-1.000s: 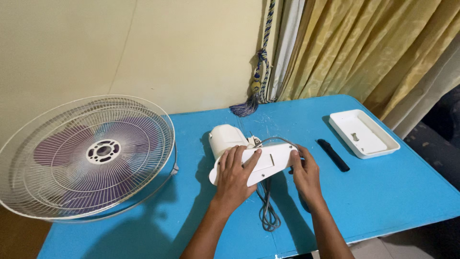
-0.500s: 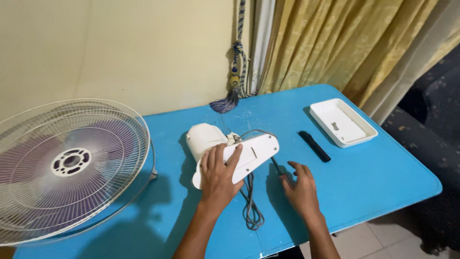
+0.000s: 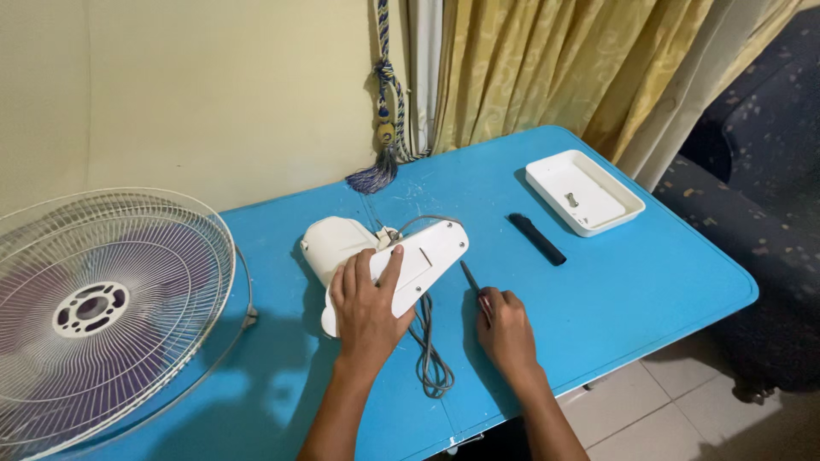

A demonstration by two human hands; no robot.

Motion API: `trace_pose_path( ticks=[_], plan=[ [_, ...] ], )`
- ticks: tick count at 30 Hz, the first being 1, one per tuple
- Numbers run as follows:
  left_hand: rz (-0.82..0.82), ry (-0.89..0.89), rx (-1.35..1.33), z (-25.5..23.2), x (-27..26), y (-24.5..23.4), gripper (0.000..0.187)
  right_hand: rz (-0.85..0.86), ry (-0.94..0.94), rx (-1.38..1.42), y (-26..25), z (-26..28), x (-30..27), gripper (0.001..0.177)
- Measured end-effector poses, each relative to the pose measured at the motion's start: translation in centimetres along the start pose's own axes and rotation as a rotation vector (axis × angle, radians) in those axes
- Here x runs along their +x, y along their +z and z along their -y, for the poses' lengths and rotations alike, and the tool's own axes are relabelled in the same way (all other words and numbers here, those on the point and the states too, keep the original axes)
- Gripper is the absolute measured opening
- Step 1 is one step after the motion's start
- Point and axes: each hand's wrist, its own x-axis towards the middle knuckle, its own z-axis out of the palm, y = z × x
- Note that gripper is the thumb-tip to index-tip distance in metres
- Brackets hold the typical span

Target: The person uses a screwdriver to remove screws from the back of a white fan motor housing. They place the removed screws into a white tray on the table. The fan head with the cage and blades sits to the left.

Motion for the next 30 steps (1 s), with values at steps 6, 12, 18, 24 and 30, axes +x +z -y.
trace_pose_path(
  ticks=[6,12,18,24,30],
  plan=[
    [-0.047,0.012,-0.017,0.2,0.0,0.3,0.095,-0.007,0.016,0.026,-0.3,0.5,0.0,0.032],
    [-0.044,0.001,0.003,0.3,0.1,0.3,0.093,-0.051,0.068,0.084,-2.9,2.5,0.1,0.03],
    [-0.049,-0.016,-0.035,0.0,0.2,0.1,0.092,-0.08,0.259,0.205,-8.0,6.4,0.8,0.027],
    [-0.059,-0.015,-0.045,-0.1,0.2,-0.2,0.092,-0.012,0.165,0.14,-12.0,10.0,-0.2,0.039],
    [-0.07,-0.015,-0.069,0.0,0.1,0.2,0.091,0.233,0.152,-0.007,-12.8,11.2,-1.3,0.03]
  ],
)
